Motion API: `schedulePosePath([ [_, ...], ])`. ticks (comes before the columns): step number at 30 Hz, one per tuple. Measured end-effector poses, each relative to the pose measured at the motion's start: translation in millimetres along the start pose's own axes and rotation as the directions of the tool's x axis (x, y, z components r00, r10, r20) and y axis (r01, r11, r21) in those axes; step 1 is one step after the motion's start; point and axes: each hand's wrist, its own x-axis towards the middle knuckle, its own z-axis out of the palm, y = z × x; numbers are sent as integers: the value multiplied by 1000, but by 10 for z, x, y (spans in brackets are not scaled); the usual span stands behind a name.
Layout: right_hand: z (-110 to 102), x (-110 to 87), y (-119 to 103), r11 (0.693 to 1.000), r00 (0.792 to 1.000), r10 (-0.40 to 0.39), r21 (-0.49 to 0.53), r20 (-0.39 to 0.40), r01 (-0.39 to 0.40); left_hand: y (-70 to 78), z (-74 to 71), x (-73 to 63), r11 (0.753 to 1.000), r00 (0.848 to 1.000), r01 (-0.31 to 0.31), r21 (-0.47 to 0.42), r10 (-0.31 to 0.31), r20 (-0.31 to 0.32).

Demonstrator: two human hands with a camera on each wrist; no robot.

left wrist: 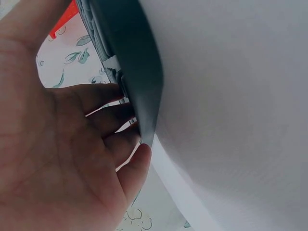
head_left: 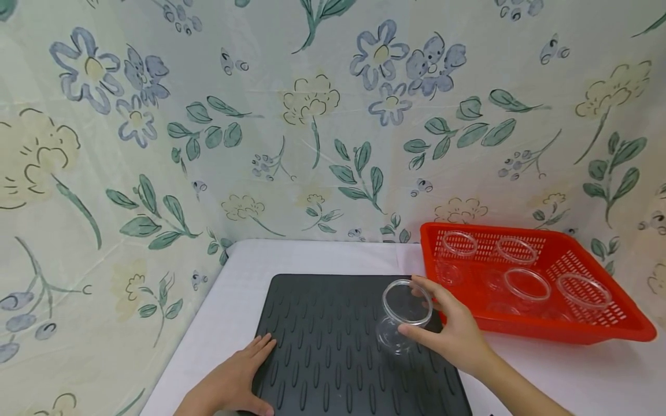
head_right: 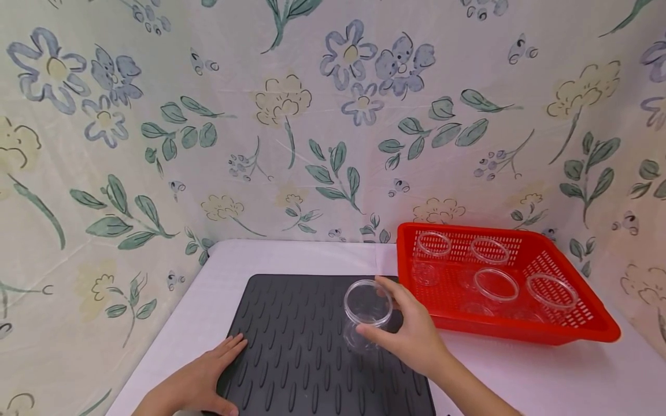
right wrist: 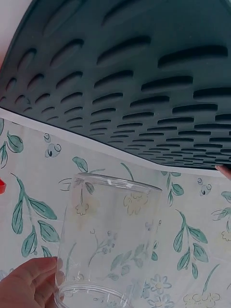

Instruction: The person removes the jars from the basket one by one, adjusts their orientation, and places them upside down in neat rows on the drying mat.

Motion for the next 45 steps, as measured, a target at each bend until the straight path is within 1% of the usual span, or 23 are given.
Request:
schedulePosePath([
  [8,60,6,-2,1000,999,-17,8,30,17,13,-12,-13,1000,1000,-12,-12,12,-9],
  [13,97,19,-3,999,998,-50,8,44,49,5,-7,-14,1000,1000,-7,-6,7,-2],
  [17,119,28,-4,997,996,-70,18,47,70,-6,0,7,1000,1000,-8,30,8,2],
  [20,142,36,-7,997,996,-74,30,56,73,-11,1,24,998,1000,-8,62,8,4],
  [23,166,48,-14,997,995,-75,36,69,73,1,-4,33,997,1000,2,76,-3,8],
  [26,185,58,-21,997,994,-71,43,81,67,41,-14,39,995,1000,15,101,-16,12],
  [29,201,63,-29,997,993,-65,52,94,61,101,-36,50,988,999,34,149,-37,17],
  [32,214,65,-34,997,993,-57,54,107,51,183,-70,83,982,997,68,178,-73,24],
  [34,222,65,-36,998,992,-50,53,112,44,249,-96,119,981,997,74,180,-79,18],
  [35,227,65,-37,998,992,-48,55,115,42,291,-110,139,982,997,71,172,-74,12],
  [37,235,65,-36,997,992,-47,58,118,40,373,-138,186,988,999,41,152,-41,-2],
  [40,246,67,-33,997,991,-55,65,125,47,490,-173,268,992,999,-36,118,39,-24],
  [45,257,63,-31,996,989,-61,70,136,52,637,-209,416,987,987,-148,64,151,-53],
])
